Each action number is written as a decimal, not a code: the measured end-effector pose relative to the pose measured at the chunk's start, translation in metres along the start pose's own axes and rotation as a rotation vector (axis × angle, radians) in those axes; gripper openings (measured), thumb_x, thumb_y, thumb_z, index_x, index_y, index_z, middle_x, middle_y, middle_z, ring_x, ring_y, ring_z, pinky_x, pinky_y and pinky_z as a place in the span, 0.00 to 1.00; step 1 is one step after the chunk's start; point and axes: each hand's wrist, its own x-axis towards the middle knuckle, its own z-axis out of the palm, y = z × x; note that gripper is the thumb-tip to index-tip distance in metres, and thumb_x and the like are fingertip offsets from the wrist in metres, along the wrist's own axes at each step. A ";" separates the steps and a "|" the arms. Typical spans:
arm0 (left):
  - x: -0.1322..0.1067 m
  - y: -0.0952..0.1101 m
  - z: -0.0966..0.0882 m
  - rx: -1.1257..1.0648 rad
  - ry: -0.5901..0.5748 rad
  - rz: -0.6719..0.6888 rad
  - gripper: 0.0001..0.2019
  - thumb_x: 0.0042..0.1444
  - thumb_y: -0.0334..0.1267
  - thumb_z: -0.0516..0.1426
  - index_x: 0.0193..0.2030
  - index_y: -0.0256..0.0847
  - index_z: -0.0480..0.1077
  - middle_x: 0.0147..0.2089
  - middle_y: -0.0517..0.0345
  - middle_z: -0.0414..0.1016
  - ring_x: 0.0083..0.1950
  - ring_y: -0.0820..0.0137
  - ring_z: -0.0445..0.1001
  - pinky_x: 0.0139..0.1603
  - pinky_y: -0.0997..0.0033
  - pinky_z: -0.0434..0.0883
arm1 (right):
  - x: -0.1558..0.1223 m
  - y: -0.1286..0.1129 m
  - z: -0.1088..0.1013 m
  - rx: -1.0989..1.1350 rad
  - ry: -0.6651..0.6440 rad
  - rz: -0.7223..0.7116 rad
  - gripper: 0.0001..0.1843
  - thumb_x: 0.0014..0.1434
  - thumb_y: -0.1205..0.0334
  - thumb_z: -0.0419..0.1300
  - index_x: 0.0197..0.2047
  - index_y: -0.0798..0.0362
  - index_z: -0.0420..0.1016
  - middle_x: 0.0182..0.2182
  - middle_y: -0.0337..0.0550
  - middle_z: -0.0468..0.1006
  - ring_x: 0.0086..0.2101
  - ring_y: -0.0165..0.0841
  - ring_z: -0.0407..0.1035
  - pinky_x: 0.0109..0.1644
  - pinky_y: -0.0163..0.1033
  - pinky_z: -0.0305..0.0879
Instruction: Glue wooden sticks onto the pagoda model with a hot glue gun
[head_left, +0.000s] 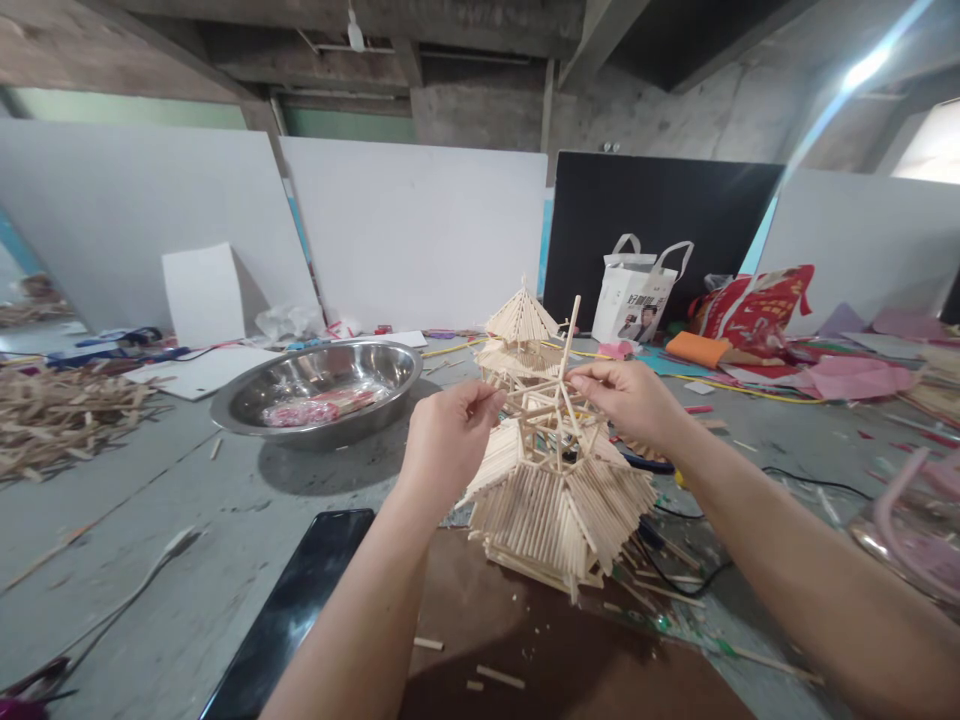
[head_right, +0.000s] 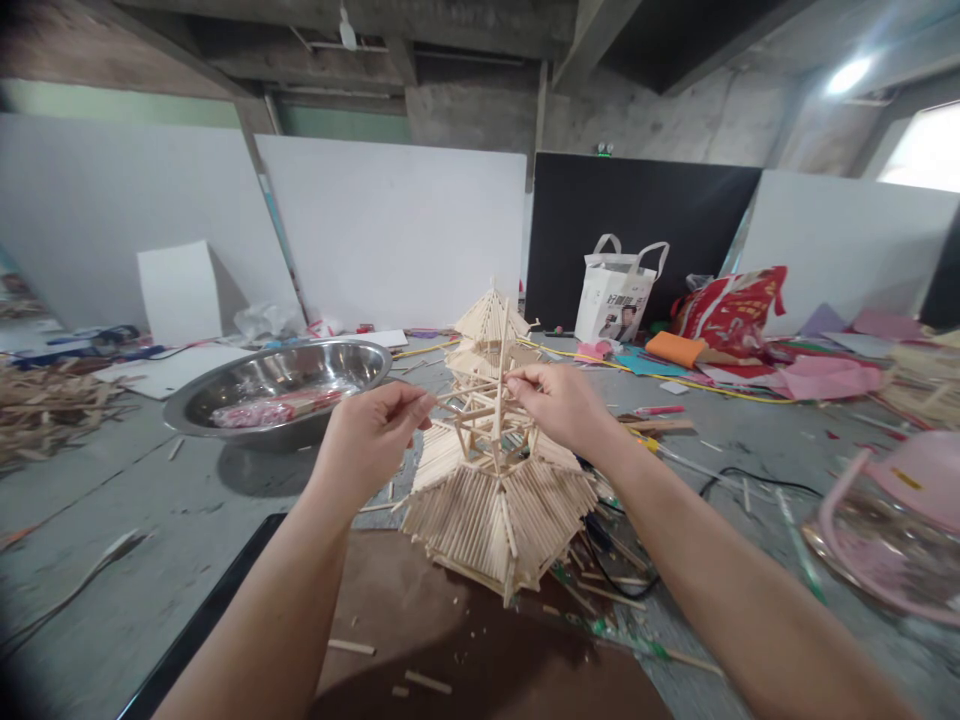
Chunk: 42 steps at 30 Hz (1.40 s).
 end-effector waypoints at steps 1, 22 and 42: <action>0.000 0.000 0.000 -0.003 0.000 -0.003 0.12 0.49 0.41 0.50 0.25 0.39 0.69 0.20 0.61 0.69 0.21 0.77 0.61 0.25 0.75 0.56 | 0.000 0.000 0.000 -0.005 -0.003 0.004 0.13 0.53 0.61 0.50 0.34 0.53 0.76 0.30 0.40 0.79 0.31 0.34 0.70 0.33 0.36 0.61; 0.000 0.000 0.000 0.023 0.002 0.005 0.12 0.49 0.41 0.50 0.25 0.38 0.70 0.19 0.61 0.69 0.20 0.77 0.59 0.25 0.76 0.56 | 0.000 0.000 0.001 0.004 0.017 0.012 0.13 0.53 0.61 0.50 0.33 0.54 0.76 0.29 0.40 0.79 0.31 0.34 0.71 0.33 0.35 0.62; 0.001 -0.003 0.001 0.023 0.022 0.030 0.11 0.50 0.41 0.50 0.26 0.38 0.71 0.20 0.60 0.70 0.20 0.78 0.59 0.24 0.76 0.56 | 0.000 0.000 0.001 -0.015 0.016 0.010 0.14 0.53 0.61 0.50 0.33 0.55 0.76 0.30 0.42 0.79 0.31 0.34 0.71 0.33 0.36 0.61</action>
